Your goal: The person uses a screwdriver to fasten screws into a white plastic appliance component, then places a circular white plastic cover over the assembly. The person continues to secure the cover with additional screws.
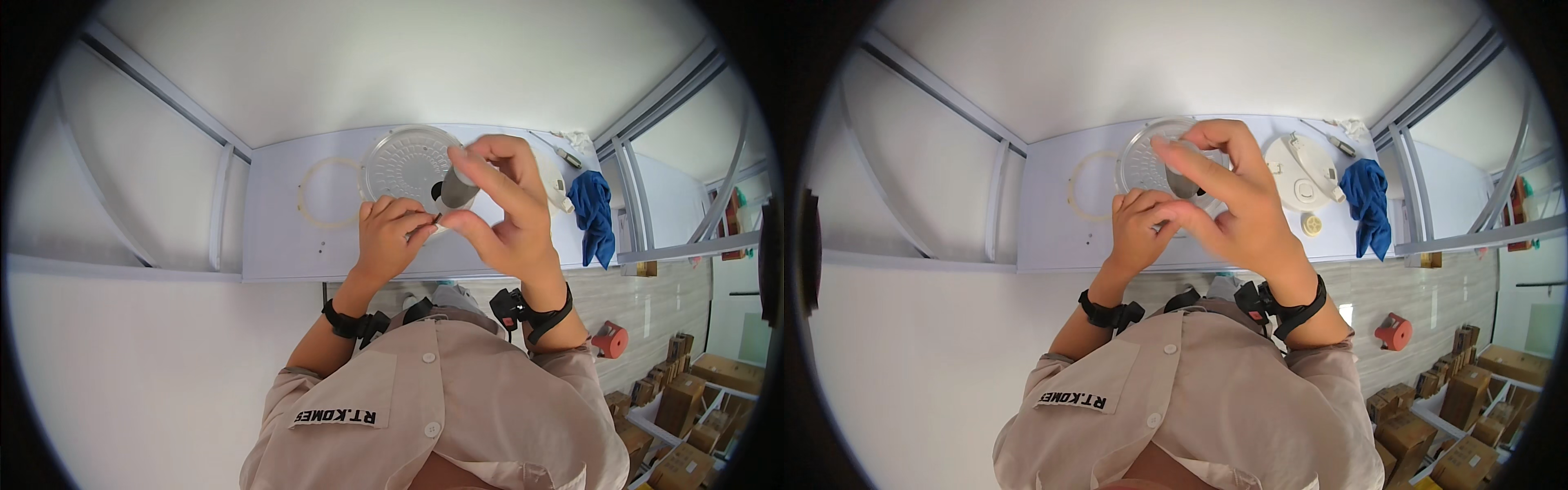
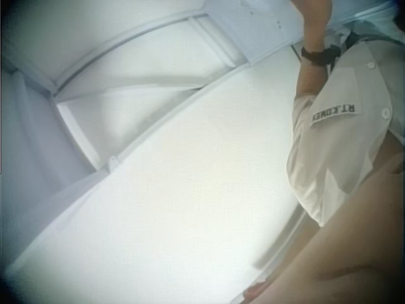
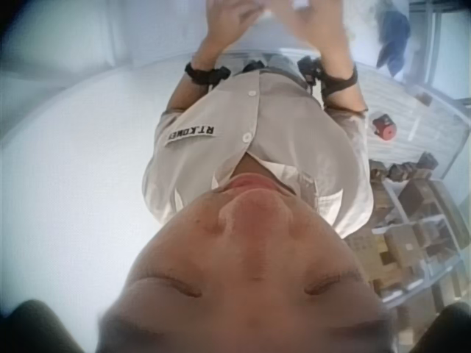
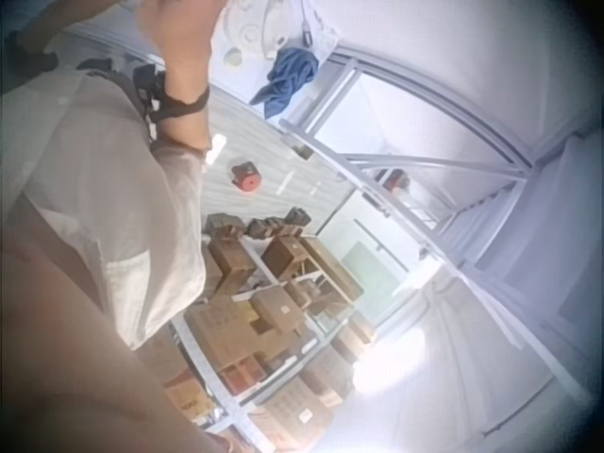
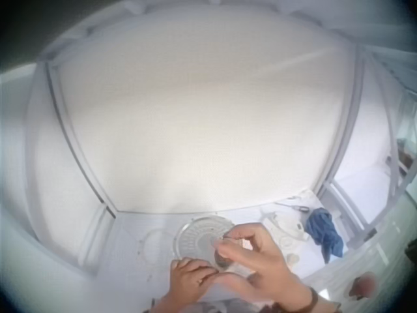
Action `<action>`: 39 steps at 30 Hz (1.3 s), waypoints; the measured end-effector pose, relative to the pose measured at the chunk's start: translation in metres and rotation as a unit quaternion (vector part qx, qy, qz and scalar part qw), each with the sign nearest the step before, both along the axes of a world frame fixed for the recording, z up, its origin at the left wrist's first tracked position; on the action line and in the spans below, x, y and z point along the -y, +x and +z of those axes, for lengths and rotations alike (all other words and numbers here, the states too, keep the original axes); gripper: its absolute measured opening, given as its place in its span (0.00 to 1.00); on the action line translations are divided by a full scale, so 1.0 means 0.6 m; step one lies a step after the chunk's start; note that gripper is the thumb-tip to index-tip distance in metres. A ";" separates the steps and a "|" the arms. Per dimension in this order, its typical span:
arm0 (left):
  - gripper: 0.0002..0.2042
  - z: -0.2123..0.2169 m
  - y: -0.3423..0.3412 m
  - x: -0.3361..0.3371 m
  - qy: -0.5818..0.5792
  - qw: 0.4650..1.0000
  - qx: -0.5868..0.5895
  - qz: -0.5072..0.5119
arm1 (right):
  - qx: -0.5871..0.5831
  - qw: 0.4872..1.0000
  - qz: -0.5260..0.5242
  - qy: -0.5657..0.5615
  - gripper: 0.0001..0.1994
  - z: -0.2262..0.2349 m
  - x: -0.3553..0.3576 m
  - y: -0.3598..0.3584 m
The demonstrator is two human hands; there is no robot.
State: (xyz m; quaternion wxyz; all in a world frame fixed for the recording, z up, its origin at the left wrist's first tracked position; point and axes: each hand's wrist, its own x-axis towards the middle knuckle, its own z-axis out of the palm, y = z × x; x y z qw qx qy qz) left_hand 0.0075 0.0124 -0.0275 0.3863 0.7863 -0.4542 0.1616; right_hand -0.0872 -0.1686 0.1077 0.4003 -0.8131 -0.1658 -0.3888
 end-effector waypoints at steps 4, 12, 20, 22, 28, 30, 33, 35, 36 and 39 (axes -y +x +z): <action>0.06 -0.001 0.000 0.000 -0.011 1.000 -0.002 -0.004 | -0.028 0.997 0.046 0.062 0.25 0.012 -0.011 0.000; 0.05 0.002 -0.001 0.000 -0.010 1.000 0.001 -0.002 | -0.012 0.997 -0.071 -0.007 0.21 -0.004 0.003 -0.002; 0.05 0.000 -0.002 -0.002 -0.011 1.000 -0.003 -0.005 | -0.003 1.000 -0.001 0.020 0.24 0.005 0.000 -0.002; 0.05 -0.001 -0.003 0.000 -0.007 1.000 -0.001 -0.007 | 0.028 0.999 -0.033 -0.004 0.24 -0.003 0.003 -0.002; 0.05 -0.001 -0.002 0.001 0.000 1.000 -0.003 0.005 | 0.027 0.999 -0.030 -0.001 0.23 0.006 -0.002 0.000; 0.05 -0.003 -0.001 0.001 0.005 1.000 -0.008 0.008 | 0.002 1.000 0.007 0.027 0.23 0.017 -0.006 -0.004; 0.05 -0.002 -0.001 0.000 0.017 1.000 -0.013 0.008 | -0.023 0.998 0.041 0.034 0.22 0.009 0.004 -0.003; 0.05 0.000 -0.003 0.001 0.022 1.000 -0.014 0.012 | -0.009 0.999 0.041 0.021 0.21 0.003 0.009 -0.001; 0.05 0.001 -0.004 0.003 0.023 0.999 -0.015 0.016 | 0.004 0.999 0.036 0.012 0.21 0.003 0.010 0.002; 0.05 0.003 -0.006 0.003 0.026 0.999 -0.029 0.016 | 0.031 0.999 0.036 0.007 0.20 0.000 0.015 0.010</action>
